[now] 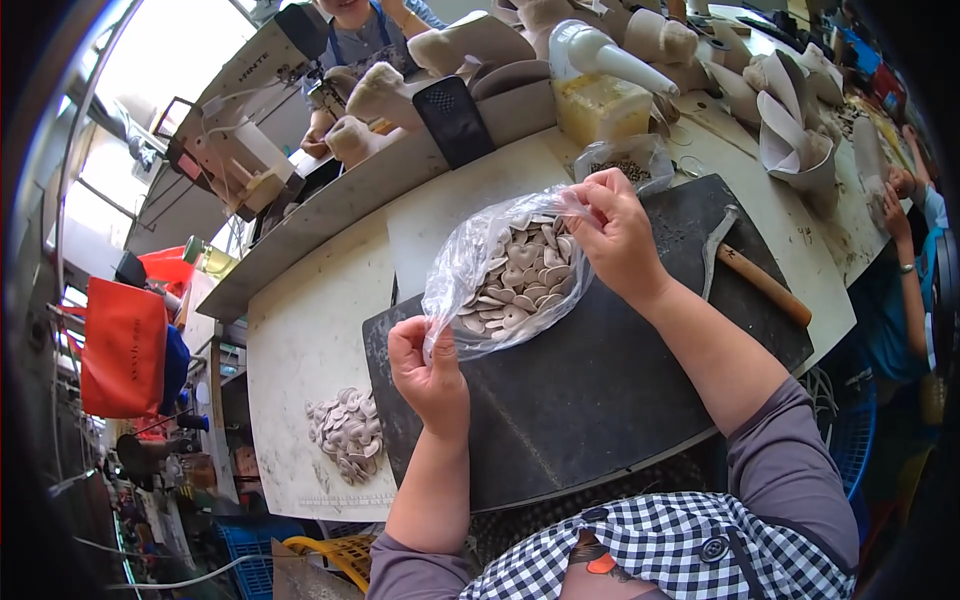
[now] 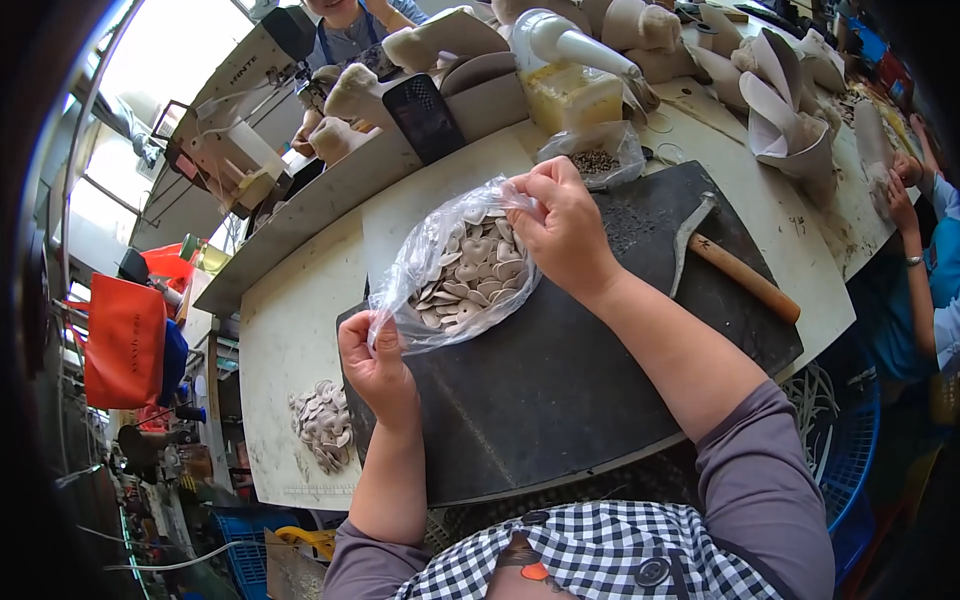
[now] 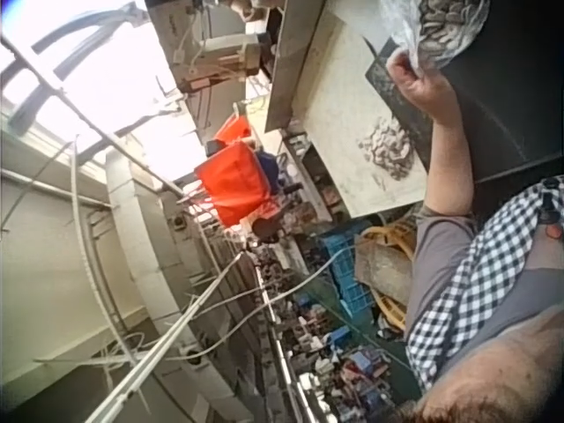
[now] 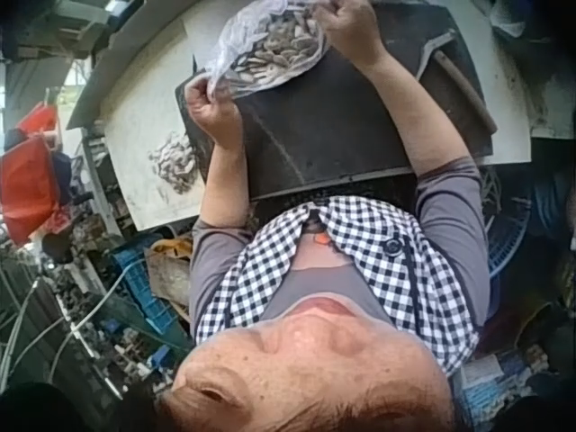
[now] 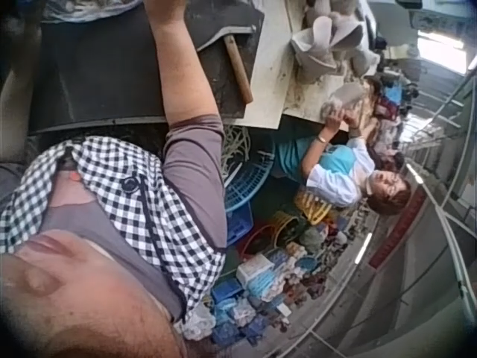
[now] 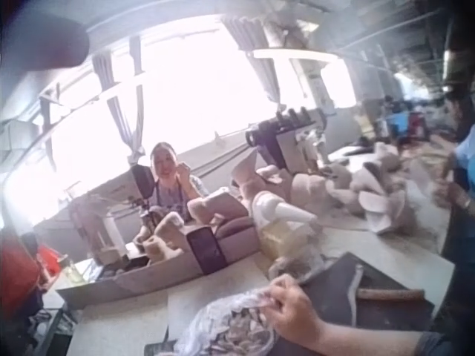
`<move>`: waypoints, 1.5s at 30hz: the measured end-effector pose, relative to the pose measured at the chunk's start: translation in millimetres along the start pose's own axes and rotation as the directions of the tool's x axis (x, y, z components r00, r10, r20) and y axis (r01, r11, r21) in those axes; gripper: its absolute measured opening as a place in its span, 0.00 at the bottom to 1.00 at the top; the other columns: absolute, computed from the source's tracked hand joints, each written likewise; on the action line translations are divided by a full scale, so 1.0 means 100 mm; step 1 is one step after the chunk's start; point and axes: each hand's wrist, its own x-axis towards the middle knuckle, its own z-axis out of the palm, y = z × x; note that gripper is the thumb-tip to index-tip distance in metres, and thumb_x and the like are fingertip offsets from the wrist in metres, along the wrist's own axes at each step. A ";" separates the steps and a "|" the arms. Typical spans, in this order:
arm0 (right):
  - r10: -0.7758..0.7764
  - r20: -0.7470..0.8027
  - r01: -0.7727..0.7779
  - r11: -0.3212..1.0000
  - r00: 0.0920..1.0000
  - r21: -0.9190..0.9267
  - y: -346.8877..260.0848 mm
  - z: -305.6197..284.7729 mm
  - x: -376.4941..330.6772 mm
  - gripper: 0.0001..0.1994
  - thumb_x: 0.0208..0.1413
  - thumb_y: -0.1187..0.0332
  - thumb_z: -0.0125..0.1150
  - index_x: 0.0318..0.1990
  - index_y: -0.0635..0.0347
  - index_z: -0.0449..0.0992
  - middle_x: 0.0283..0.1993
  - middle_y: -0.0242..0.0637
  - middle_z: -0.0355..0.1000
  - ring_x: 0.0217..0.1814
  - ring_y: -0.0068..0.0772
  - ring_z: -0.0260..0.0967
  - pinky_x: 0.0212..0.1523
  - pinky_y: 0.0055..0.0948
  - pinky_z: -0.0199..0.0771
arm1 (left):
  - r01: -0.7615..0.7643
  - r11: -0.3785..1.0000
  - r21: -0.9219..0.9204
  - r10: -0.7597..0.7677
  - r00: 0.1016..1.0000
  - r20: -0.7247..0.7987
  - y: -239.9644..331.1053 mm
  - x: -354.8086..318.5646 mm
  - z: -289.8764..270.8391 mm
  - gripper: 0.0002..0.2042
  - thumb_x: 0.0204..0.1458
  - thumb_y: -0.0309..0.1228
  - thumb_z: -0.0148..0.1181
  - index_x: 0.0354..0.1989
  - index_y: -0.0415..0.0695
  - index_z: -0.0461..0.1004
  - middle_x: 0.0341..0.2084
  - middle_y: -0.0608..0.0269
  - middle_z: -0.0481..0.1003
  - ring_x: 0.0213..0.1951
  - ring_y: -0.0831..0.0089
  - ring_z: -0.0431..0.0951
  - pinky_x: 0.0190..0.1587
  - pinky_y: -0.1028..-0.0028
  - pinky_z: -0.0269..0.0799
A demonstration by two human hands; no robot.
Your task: Sorting and inspecting small heart-shaped decorative shoe components from a plastic bag.
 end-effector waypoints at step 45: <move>0.229 0.301 -0.267 0.959 0.926 0.094 -0.21 -0.18 -0.04 0.12 0.57 0.75 0.54 0.48 0.59 0.75 0.30 0.32 0.71 0.25 0.17 0.64 0.29 0.19 0.67 | 0.307 0.888 0.341 -0.407 0.870 0.277 0.24 0.30 -0.28 0.22 0.53 0.26 0.58 0.56 0.35 0.60 0.20 0.68 0.72 0.25 0.79 0.75 0.31 0.81 0.70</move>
